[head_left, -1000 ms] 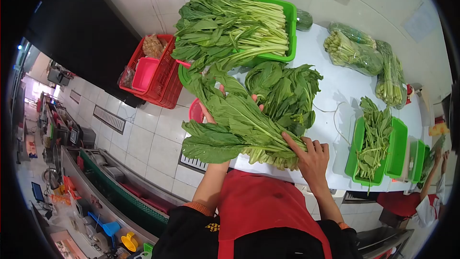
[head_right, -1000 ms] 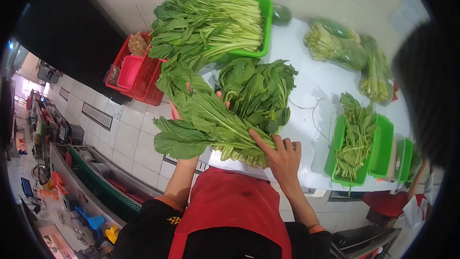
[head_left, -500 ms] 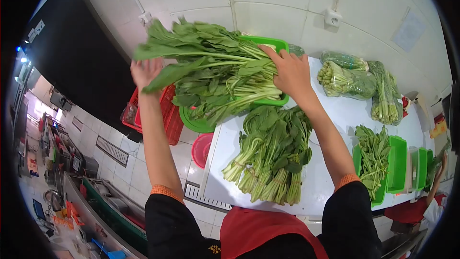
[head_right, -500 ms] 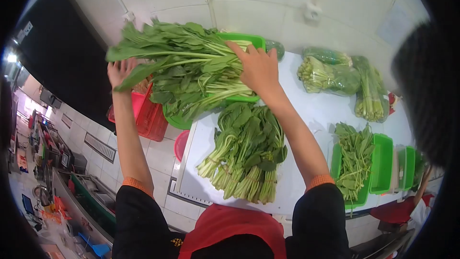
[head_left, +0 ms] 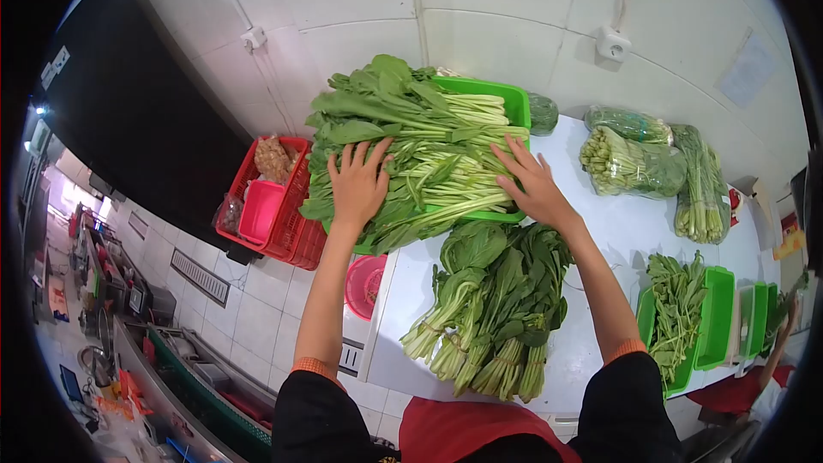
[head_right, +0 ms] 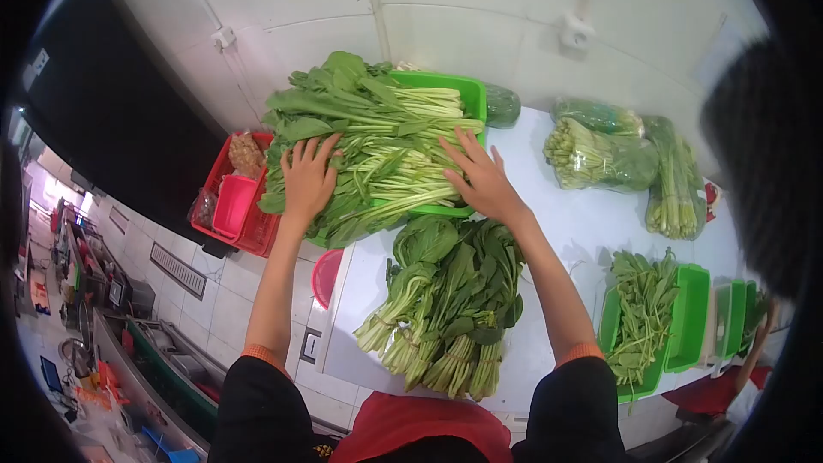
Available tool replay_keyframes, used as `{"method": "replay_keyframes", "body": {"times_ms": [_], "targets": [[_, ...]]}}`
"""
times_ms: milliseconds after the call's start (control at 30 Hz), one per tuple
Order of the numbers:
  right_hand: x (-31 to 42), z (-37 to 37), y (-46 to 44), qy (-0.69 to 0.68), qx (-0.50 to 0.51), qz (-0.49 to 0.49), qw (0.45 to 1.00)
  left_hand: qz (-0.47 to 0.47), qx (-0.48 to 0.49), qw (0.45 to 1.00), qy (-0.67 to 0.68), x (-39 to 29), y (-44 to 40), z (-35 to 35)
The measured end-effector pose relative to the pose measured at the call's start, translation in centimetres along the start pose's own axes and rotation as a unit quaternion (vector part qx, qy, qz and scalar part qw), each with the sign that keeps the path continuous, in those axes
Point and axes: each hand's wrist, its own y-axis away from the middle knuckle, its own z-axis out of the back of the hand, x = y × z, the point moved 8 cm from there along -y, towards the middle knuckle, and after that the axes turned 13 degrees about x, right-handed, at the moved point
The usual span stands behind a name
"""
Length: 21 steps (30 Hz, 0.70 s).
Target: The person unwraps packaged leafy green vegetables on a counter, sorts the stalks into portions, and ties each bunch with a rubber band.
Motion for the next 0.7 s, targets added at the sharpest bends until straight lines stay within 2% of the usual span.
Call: {"method": "replay_keyframes", "body": {"times_ms": [67, 100, 133, 167, 200, 233, 267, 300, 333, 367, 400, 433, 500, 533, 600, 633, 700], "targets": [[0.6, 1.6, 2.8, 0.022, -0.035, -0.005, 0.999, 0.002, 0.013, 1.000, -0.024, -0.2, 0.1, 0.5], [0.2, 2.1, 4.8, -0.089, -0.052, -0.025, 0.994, -0.005, 0.022, 1.000, -0.018, -0.9, 0.2, 2.0], [-0.5, 2.0, 7.3, -0.198, -0.064, -0.053, 0.977, -0.006, -0.031, 0.999, -0.032, -2.1, 0.9, 4.6], [-1.0, 1.5, 9.5, -0.203, -0.044, -0.081, 0.975, -0.005, -0.073, 0.997, -0.039, -3.7, 2.6, 6.0], [-1.5, 1.5, 11.4, -0.204, -0.059, -0.091, 0.973, -0.011, -0.042, 0.999, -0.020, -5.4, 4.6, 5.6], [-1.6, 1.2, 14.2, -0.205, -0.077, -0.102, 0.970, 0.018, -0.022, 0.999, 0.028, -6.3, 7.2, 5.8], [-1.4, 1.5, 16.6, -0.115, -0.102, -0.104, 0.983, 0.048, -0.021, 0.996, 0.068, -6.7, 8.8, 6.0], [-1.3, 2.2, 17.9, -0.109, -0.109, -0.110, 0.982, 0.016, 0.009, 0.986, 0.167, -7.9, 10.6, 4.5], [-1.6, 1.7, 20.1, -0.163, -0.057, -0.197, 0.965, -0.013, 0.048, 0.964, 0.261, -9.5, 13.4, 2.7], [-1.6, 0.4, 23.0, -0.217, 0.001, -0.281, 0.935, -0.013, 0.131, 0.922, 0.364, -11.8, 15.8, 1.0], [-1.4, -1.3, 24.9, -0.215, 0.036, -0.277, 0.936, -0.045, 0.189, 0.913, 0.360, -14.0, 18.4, -0.4], [-0.1, -3.1, 26.5, -0.212, 0.148, -0.306, 0.916, -0.019, 0.268, 0.909, 0.318, -15.9, 20.5, -1.4], [3.0, -7.6, 30.1, -0.201, 0.281, -0.332, 0.878, 0.009, 0.216, 0.948, 0.233, -16.9, 24.2, -3.0], [5.2, -9.0, 30.8, -0.212, 0.325, -0.318, 0.865, 0.009, 0.213, 0.949, 0.231, -17.3, 24.8, -3.1], [6.7, -9.7, 31.7, -0.208, 0.225, -0.356, 0.883, 0.126, 0.075, 0.985, 0.088, -15.6, 25.7, -1.0], [7.0, -9.5, 31.9, -0.232, 0.186, -0.367, 0.882, 0.130, 0.070, 0.985, 0.084, -15.0, 26.2, -1.5], [7.3, -9.8, 32.3, -0.225, 0.161, -0.358, 0.892, 0.177, 0.179, 0.960, 0.120, -12.4, 26.7, -4.2]]}}
